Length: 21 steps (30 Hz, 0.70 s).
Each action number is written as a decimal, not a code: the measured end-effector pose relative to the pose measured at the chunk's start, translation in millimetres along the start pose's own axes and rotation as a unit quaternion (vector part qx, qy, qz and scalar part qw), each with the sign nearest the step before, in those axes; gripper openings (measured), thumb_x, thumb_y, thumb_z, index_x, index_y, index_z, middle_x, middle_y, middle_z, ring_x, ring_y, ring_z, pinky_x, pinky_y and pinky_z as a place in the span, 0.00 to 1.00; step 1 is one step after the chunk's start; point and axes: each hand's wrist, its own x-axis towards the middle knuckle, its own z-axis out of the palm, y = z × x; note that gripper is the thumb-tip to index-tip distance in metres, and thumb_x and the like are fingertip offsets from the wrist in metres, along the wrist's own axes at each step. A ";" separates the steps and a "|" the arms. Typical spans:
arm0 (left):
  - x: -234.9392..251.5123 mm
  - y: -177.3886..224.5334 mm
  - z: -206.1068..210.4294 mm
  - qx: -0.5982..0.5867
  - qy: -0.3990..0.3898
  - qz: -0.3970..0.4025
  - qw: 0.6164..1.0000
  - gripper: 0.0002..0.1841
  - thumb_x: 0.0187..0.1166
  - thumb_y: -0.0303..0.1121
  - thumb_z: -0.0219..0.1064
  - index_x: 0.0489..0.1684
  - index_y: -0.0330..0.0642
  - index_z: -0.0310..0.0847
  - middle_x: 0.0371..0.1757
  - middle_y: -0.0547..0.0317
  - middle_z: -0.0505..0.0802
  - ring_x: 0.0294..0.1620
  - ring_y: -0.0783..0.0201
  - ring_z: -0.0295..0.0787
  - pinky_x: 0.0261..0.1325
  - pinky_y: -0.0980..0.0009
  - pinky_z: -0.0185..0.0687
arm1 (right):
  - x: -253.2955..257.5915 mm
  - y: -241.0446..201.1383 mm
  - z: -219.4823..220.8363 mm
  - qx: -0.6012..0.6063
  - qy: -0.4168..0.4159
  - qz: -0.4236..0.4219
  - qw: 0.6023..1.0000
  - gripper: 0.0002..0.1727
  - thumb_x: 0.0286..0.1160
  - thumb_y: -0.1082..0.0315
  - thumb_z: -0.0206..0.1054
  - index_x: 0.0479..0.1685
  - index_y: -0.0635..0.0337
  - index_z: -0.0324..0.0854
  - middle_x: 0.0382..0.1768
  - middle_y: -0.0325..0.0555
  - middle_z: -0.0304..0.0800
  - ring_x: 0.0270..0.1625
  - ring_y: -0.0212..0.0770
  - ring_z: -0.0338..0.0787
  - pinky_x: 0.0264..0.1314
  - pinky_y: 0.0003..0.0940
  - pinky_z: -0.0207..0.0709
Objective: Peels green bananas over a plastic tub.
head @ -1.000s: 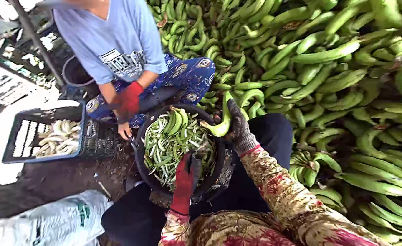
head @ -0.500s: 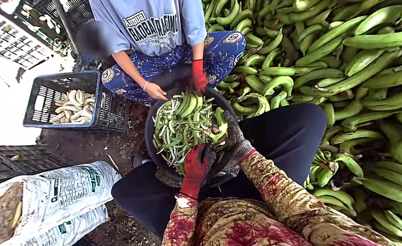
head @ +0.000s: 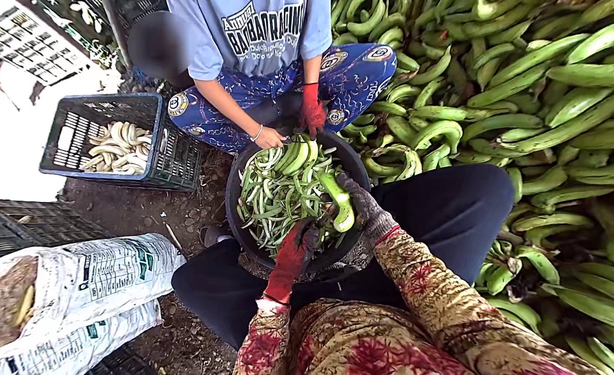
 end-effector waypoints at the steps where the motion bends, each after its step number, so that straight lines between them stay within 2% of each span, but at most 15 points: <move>1: 0.5 4.9 -6.6 0.049 -0.021 0.013 0.998 0.28 0.89 0.55 0.51 0.76 0.46 0.79 0.66 0.57 0.91 0.65 0.68 0.88 0.72 0.61 0.82 | 0.6 -1.1 -0.2 -0.007 -0.007 0.015 1.000 0.31 0.84 0.35 0.52 0.68 0.50 0.77 0.41 0.47 0.92 0.33 0.40 0.91 0.33 0.35 0.88; 4: 1.6 17.1 -17.3 0.177 -0.043 0.025 0.983 0.27 0.89 0.56 0.50 0.75 0.54 0.81 0.62 0.55 0.93 0.64 0.60 0.89 0.69 0.52 0.82 | 0.8 -4.0 2.7 -0.008 -0.032 0.057 0.998 0.31 0.83 0.35 0.54 0.67 0.50 0.78 0.39 0.47 0.90 0.32 0.39 0.89 0.32 0.34 0.86; 8: 4.6 13.4 -14.8 0.201 -0.030 0.027 0.979 0.28 0.88 0.57 0.49 0.76 0.53 0.81 0.63 0.51 0.92 0.64 0.53 0.89 0.67 0.48 0.81 | 1.3 1.9 9.1 -0.036 -0.061 0.074 0.995 0.33 0.87 0.35 0.47 0.65 0.53 0.77 0.39 0.48 0.90 0.34 0.40 0.90 0.35 0.35 0.87; 10: 7.8 4.4 -6.7 0.217 0.020 0.027 0.976 0.29 0.85 0.57 0.51 0.75 0.51 0.82 0.63 0.47 0.92 0.63 0.49 0.89 0.65 0.45 0.81 | -0.3 10.3 10.3 -0.050 -0.057 0.053 0.996 0.32 0.88 0.36 0.46 0.64 0.54 0.78 0.40 0.47 0.90 0.39 0.40 0.90 0.41 0.37 0.87; 12: 12.8 -2.1 2.0 0.252 0.089 0.008 0.964 0.28 0.81 0.53 0.56 0.75 0.51 0.82 0.61 0.41 0.91 0.61 0.41 0.89 0.62 0.38 0.79 | -3.4 20.8 14.6 -0.053 -0.025 0.011 0.998 0.29 0.90 0.41 0.45 0.66 0.55 0.77 0.43 0.47 0.89 0.43 0.40 0.90 0.47 0.40 0.87; 15: 33.6 -5.9 3.8 0.293 0.175 -0.058 0.938 0.26 0.78 0.45 0.64 0.76 0.50 0.81 0.62 0.35 0.89 0.60 0.33 0.87 0.60 0.34 0.78 | -2.7 37.4 21.6 -0.056 0.021 -0.037 0.998 0.25 0.94 0.51 0.44 0.76 0.55 0.72 0.51 0.51 0.88 0.47 0.42 0.90 0.50 0.42 0.87; 16: 43.7 -6.2 -0.9 0.285 0.189 -0.093 0.935 0.25 0.80 0.43 0.64 0.77 0.50 0.80 0.63 0.34 0.89 0.61 0.33 0.87 0.60 0.33 0.78 | -4.5 39.4 22.9 -0.084 0.016 -0.048 0.995 0.26 0.94 0.51 0.43 0.78 0.54 0.72 0.53 0.51 0.89 0.49 0.41 0.90 0.51 0.40 0.87; 18: 61.9 -12.3 -18.0 0.259 0.196 -0.154 0.933 0.24 0.87 0.45 0.59 0.80 0.51 0.76 0.65 0.38 0.89 0.64 0.37 0.87 0.64 0.34 0.79 | -11.8 39.1 23.4 -0.157 0.009 -0.055 0.986 0.29 0.94 0.46 0.43 0.79 0.54 0.73 0.58 0.50 0.89 0.56 0.40 0.90 0.58 0.40 0.87; 19: 67.5 -14.4 -27.1 0.243 0.192 -0.165 0.936 0.24 0.90 0.45 0.55 0.82 0.51 0.74 0.67 0.40 0.89 0.66 0.39 0.87 0.67 0.35 0.77 | -12.6 37.9 22.2 -0.158 0.003 -0.052 0.986 0.30 0.93 0.44 0.44 0.78 0.54 0.73 0.58 0.50 0.89 0.55 0.41 0.91 0.57 0.41 0.88; 21: 68.8 -7.0 -38.7 0.199 0.182 -0.135 0.953 0.24 0.92 0.45 0.51 0.82 0.49 0.73 0.71 0.43 0.88 0.71 0.45 0.85 0.75 0.39 0.74 | -7.2 31.1 16.4 -0.101 -0.016 -0.037 0.994 0.28 0.91 0.46 0.50 0.79 0.54 0.70 0.55 0.51 0.88 0.49 0.43 0.91 0.49 0.41 0.89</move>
